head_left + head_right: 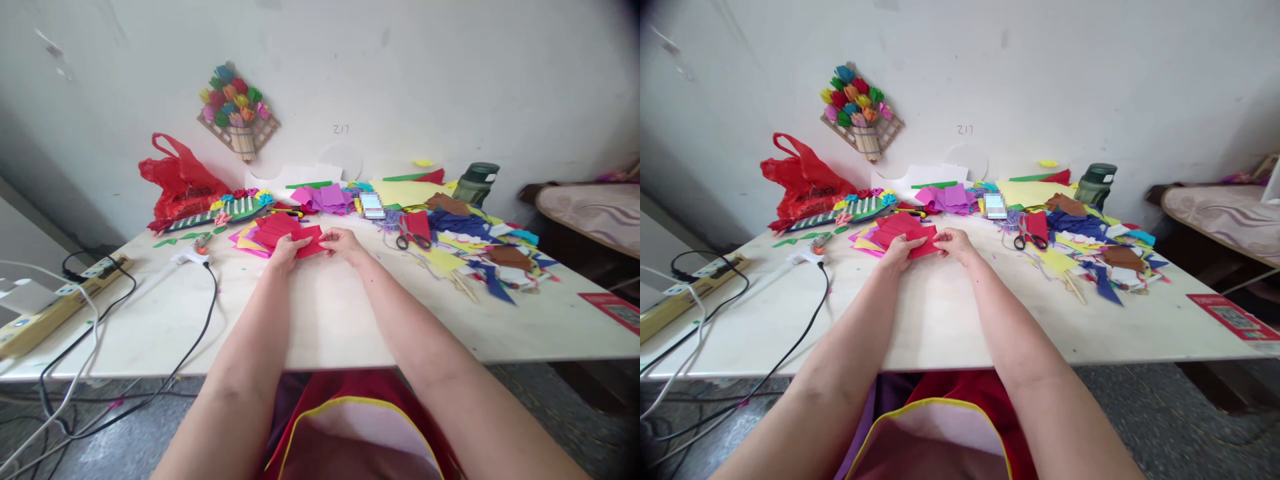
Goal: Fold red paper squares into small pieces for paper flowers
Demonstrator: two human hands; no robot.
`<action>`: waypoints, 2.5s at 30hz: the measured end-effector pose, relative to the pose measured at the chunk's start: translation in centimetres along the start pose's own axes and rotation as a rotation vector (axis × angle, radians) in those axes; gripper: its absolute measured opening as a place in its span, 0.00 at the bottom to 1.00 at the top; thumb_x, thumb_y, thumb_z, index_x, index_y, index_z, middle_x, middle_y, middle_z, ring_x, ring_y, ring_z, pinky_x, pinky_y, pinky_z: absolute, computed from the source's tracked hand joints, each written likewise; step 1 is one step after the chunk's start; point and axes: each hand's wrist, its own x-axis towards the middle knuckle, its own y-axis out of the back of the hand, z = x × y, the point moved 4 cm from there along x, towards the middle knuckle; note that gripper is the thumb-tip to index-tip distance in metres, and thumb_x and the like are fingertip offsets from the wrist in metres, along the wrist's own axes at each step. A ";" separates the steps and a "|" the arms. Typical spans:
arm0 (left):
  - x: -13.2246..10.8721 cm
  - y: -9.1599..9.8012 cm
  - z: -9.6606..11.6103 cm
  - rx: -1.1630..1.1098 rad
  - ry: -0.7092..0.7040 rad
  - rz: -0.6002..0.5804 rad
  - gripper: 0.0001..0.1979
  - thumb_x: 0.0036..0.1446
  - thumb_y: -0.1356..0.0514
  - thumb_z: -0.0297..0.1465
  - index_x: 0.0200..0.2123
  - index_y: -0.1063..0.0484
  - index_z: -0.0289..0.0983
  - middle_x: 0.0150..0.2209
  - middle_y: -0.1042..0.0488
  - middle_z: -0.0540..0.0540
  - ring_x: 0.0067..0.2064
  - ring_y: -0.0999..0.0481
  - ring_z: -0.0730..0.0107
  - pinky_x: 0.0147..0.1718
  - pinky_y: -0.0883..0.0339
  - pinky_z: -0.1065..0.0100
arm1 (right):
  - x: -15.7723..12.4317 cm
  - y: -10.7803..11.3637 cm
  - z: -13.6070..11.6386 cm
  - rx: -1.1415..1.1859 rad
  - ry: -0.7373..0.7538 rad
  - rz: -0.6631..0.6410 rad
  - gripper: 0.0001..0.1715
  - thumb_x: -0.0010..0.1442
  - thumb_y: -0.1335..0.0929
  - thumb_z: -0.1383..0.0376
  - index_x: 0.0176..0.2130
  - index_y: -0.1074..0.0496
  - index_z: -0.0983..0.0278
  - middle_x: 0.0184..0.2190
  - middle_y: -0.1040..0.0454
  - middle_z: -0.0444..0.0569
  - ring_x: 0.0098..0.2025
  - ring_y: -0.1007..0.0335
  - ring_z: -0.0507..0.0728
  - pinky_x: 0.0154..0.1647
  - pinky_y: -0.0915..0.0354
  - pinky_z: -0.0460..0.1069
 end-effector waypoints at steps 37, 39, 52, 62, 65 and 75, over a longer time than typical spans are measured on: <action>0.2 -1.3 -0.5 -0.060 -0.015 -0.020 0.19 0.32 0.31 0.29 0.32 0.28 0.31 0.31 0.24 0.43 0.32 0.25 0.67 0.37 0.32 0.65 | 0.1 -0.2 1.0 0.051 -0.097 0.223 0.13 0.49 0.32 0.61 0.20 0.36 0.66 0.13 0.31 0.43 0.13 0.38 0.47 0.13 0.43 0.40; 0.3 -1.2 -0.6 -0.055 -0.028 0.012 0.19 0.31 0.31 0.30 0.31 0.28 0.31 0.30 0.24 0.44 0.30 0.26 0.69 0.36 0.32 0.66 | 0.1 -0.4 1.1 0.046 -0.111 0.266 0.13 0.50 0.32 0.62 0.20 0.36 0.66 0.14 0.31 0.43 0.13 0.37 0.47 0.13 0.43 0.40; 0.9 0.1 -0.5 0.017 -0.058 0.123 0.20 0.29 0.31 0.31 0.30 0.30 0.32 0.28 0.26 0.46 0.28 0.27 0.71 0.29 0.33 0.70 | 0.2 -0.2 0.6 0.010 -0.099 0.306 0.16 0.50 0.34 0.58 0.37 0.36 0.64 0.19 0.30 0.42 0.16 0.34 0.49 0.14 0.40 0.42; 0.7 0.4 -0.1 0.122 -0.012 0.036 0.22 0.30 0.31 0.29 0.33 0.30 0.33 0.28 0.26 0.47 0.24 0.28 0.74 0.22 0.35 0.74 | 0.0 2.7 -2.0 -0.806 0.509 0.330 0.25 0.43 0.37 0.74 0.43 0.34 0.62 0.53 0.40 0.52 0.52 0.41 0.61 0.49 0.39 0.56; 0.6 0.2 0.1 0.098 -0.022 -0.007 0.22 0.30 0.31 0.29 0.33 0.30 0.33 0.29 0.25 0.46 0.26 0.27 0.71 0.26 0.33 0.70 | -0.2 1.4 -2.5 -0.943 0.645 0.162 0.27 0.41 0.35 0.75 0.44 0.31 0.62 0.56 0.44 0.51 0.56 0.48 0.62 0.55 0.47 0.58; 0.6 0.4 0.2 0.107 -0.047 -0.074 0.21 0.32 0.32 0.29 0.35 0.30 0.33 0.30 0.25 0.46 0.27 0.26 0.70 0.29 0.32 0.69 | 0.4 -0.1 -1.5 -0.893 0.699 -0.011 0.20 0.42 0.36 0.76 0.32 0.24 0.57 0.54 0.39 0.43 0.58 0.50 0.61 0.58 0.50 0.58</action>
